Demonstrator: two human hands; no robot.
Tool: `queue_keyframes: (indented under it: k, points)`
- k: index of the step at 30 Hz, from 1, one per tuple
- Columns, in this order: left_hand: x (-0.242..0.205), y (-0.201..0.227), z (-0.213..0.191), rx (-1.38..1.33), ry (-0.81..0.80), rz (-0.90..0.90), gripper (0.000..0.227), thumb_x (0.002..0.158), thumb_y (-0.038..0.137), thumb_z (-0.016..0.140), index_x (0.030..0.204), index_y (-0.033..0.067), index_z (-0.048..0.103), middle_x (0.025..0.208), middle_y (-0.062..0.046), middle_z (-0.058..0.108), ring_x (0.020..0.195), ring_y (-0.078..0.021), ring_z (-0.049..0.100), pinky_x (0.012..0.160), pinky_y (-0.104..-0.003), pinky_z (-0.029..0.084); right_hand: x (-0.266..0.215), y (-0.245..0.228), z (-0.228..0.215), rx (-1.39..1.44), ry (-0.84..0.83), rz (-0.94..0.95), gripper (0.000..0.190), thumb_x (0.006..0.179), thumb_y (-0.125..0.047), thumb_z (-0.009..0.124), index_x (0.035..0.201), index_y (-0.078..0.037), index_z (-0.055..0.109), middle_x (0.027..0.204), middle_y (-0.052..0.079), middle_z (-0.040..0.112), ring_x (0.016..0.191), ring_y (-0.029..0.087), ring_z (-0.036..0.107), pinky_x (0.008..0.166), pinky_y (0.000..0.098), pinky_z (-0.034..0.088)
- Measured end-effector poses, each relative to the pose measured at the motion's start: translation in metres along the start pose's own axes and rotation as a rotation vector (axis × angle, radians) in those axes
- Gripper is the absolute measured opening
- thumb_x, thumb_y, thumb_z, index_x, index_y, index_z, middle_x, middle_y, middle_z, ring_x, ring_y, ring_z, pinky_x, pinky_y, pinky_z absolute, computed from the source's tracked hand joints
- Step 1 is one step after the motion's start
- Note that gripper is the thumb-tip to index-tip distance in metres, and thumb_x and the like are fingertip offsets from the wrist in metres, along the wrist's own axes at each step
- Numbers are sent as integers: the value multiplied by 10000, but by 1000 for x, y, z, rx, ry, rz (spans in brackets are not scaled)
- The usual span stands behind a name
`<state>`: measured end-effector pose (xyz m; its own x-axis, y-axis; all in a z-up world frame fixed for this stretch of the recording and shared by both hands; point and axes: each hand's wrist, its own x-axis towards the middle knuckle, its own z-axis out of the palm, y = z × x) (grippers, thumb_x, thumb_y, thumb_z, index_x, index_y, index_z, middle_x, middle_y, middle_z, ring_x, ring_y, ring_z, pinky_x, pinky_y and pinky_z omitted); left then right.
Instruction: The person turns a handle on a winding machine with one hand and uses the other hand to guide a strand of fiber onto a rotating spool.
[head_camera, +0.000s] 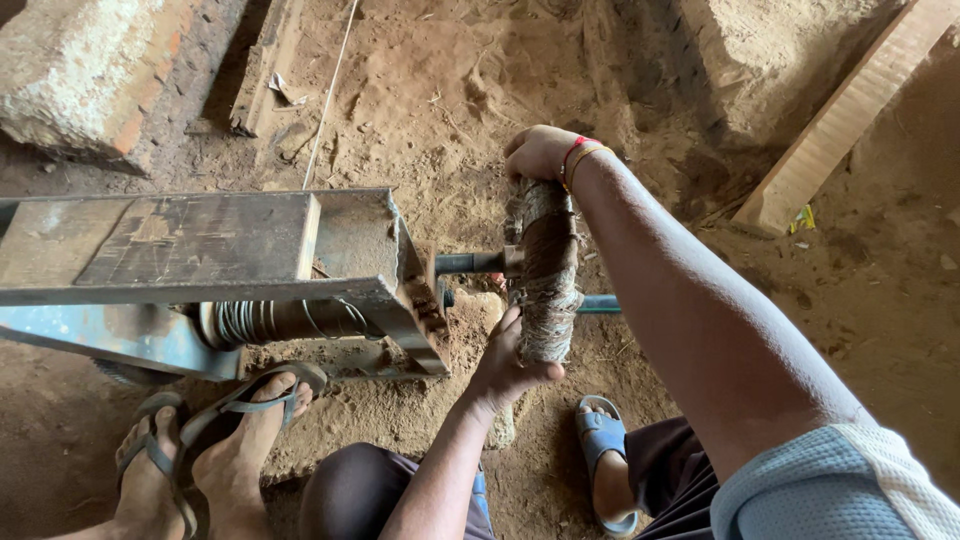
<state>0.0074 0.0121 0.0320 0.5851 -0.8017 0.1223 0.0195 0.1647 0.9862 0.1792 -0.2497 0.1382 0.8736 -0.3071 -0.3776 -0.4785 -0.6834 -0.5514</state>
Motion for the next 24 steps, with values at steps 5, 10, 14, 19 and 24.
queue_keyframes:
  k: [5, 10, 14, 19, 24]
  points:
    - [-3, 10, -7, -95, 28, -190, 1486, 385, 954, 756, 1455, 1, 362, 1381, -231, 577, 1314, -364, 552, 1178, -516, 437, 6, 3, 1, 26, -1, -4, 403, 719, -189, 757, 1121, -183, 787, 1028, 56, 781, 889, 209, 715, 786, 388, 585]
    - [1, -17, -14, 15, 80, -119, 1623, 435, 1003, 694, 1580, -32, 191, 1614, -296, 323, 1540, -401, 299, 1270, -563, 220, -1, -2, 0, 14, -11, 8, 406, 730, -184, 753, 1134, -181, 793, 1051, 66, 781, 906, 224, 717, 797, 397, 586]
    - [4, -27, -18, -15, 34, -156, 1759, 385, 1043, 614, 1633, 32, -103, 1706, -242, -48, 1597, -360, 33, 1228, -592, 74, -12, -9, -5, -19, -2, 51, 442, 744, -202, 759, 1185, -237, 771, 1124, 30, 750, 961, 207, 699, 844, 388, 564]
    - [9, -22, -15, -41, -21, -113, 1749, 412, 1055, 610, 1609, -8, -96, 1729, -247, -3, 1624, -337, 23, 1282, -562, 59, -16, -10, -4, -53, -3, -1, 440, 746, -194, 757, 1184, -216, 783, 1126, 52, 775, 983, 212, 717, 864, 388, 578]
    - [6, -15, -11, -22, 19, -114, 1726, 431, 1061, 594, 1625, -11, -42, 1733, -235, -12, 1631, -326, 20, 1288, -541, 58, -13, -10, -5, -51, -18, 37, 422, 747, -198, 754, 1168, -226, 783, 1115, 46, 766, 977, 230, 709, 850, 401, 575]
